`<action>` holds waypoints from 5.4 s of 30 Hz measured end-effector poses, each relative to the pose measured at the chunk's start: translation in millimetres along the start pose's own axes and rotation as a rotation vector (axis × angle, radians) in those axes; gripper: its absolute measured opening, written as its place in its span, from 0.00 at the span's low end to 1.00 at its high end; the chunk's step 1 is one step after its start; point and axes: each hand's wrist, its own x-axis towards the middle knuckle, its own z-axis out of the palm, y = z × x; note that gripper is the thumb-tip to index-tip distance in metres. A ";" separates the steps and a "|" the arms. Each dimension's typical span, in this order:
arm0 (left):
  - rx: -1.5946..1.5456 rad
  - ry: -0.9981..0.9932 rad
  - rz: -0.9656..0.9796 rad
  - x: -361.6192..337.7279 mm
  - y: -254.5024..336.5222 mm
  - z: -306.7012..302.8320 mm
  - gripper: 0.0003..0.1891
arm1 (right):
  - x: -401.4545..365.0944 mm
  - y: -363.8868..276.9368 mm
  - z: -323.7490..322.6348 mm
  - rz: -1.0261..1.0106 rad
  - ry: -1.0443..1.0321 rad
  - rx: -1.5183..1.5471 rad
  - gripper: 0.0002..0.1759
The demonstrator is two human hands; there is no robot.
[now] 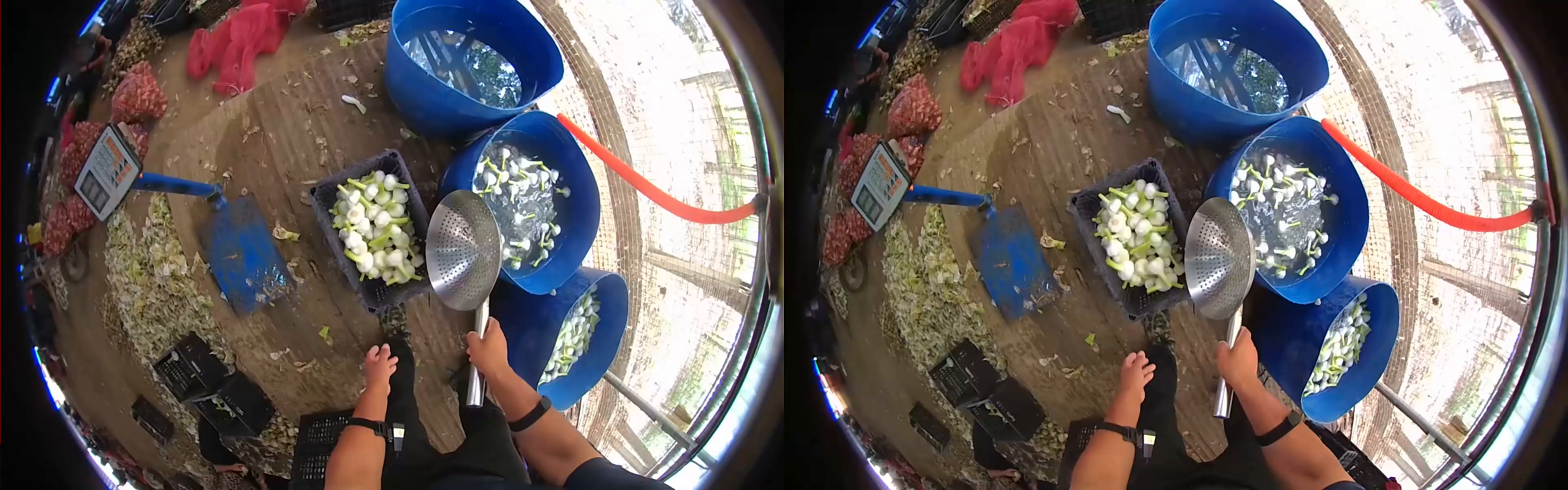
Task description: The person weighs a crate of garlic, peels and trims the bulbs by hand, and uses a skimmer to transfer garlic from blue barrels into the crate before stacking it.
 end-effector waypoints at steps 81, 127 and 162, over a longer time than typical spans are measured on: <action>0.959 0.151 1.171 -24.8 -310.6 441.0 0.27 | -32.7 529.1 -229.4 0.343 -0.166 1.067 0.07; 0.308 -0.019 0.202 48.0 -21.2 -10.6 0.35 | -15.8 -9.0 -57.4 0.051 -0.086 -0.008 0.21; 0.922 -0.066 1.056 -40.9 -291.2 426.7 0.27 | -93.5 587.1 -239.3 0.887 0.106 0.228 0.12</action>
